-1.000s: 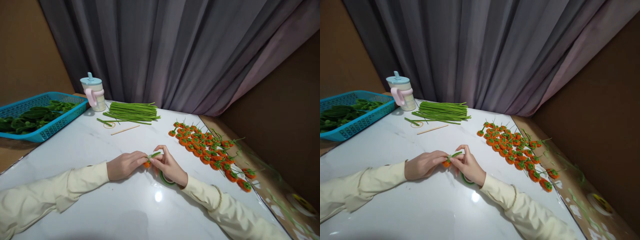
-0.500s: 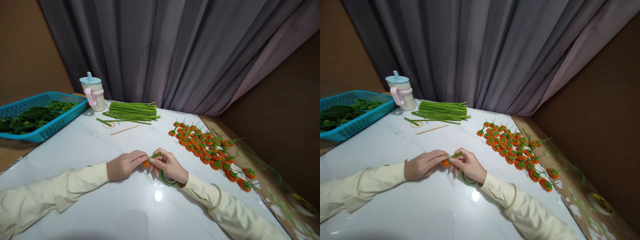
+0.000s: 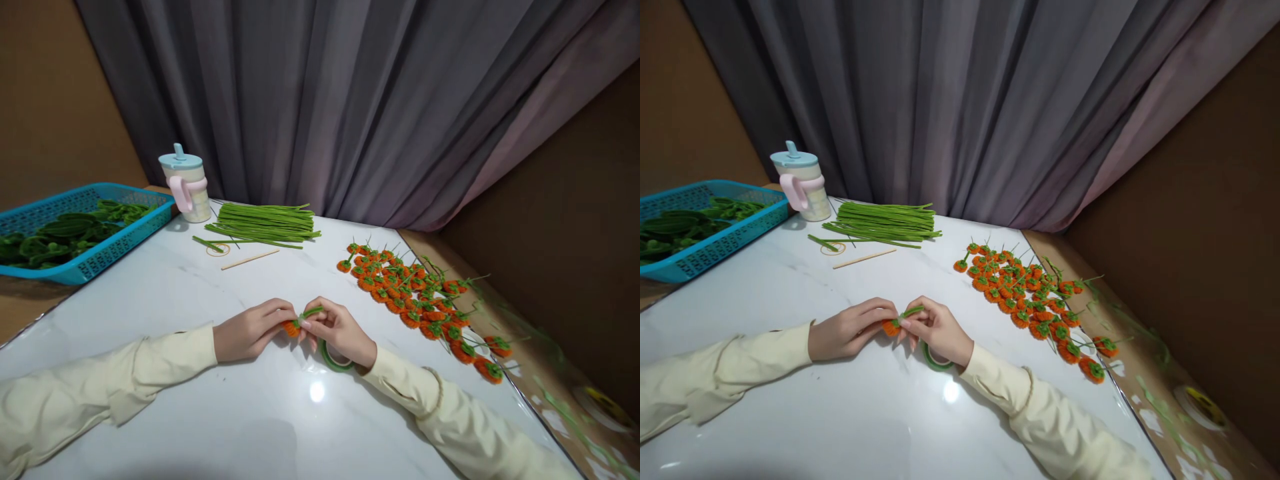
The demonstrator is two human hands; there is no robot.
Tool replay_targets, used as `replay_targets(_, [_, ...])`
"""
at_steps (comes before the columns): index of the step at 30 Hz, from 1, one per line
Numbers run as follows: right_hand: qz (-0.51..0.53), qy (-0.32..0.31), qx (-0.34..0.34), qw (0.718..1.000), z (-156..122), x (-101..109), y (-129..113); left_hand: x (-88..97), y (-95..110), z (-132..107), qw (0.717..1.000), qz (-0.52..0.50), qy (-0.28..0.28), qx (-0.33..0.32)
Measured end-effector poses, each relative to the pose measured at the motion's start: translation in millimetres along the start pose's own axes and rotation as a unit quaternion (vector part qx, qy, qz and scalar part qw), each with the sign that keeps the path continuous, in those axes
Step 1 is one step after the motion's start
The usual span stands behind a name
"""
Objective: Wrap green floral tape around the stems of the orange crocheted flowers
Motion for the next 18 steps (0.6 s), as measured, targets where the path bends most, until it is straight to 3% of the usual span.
replay_targets(5, [-0.003, -0.001, -0.008, 1.0, 0.0, 0.0, 1.6, 0.9, 2.0, 1.0, 0.999, -0.034, 0.003, 0.024])
replay_targets(18, [-0.004, -0.001, -0.006, 1.0, -1.0, 1.6, -5.5, -0.7, 1.0, -0.5, 1.0, 0.02, 0.013, -0.011])
Point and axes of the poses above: each hand's wrist, its own z-axis towards the middle knuckle, its own x-axis out of the back of the hand, y = z × x, the point moved 1 cm from there along z, towards the middle knuckle, and after that the axes turned 7 degrees about x, right-handed, at the moved point
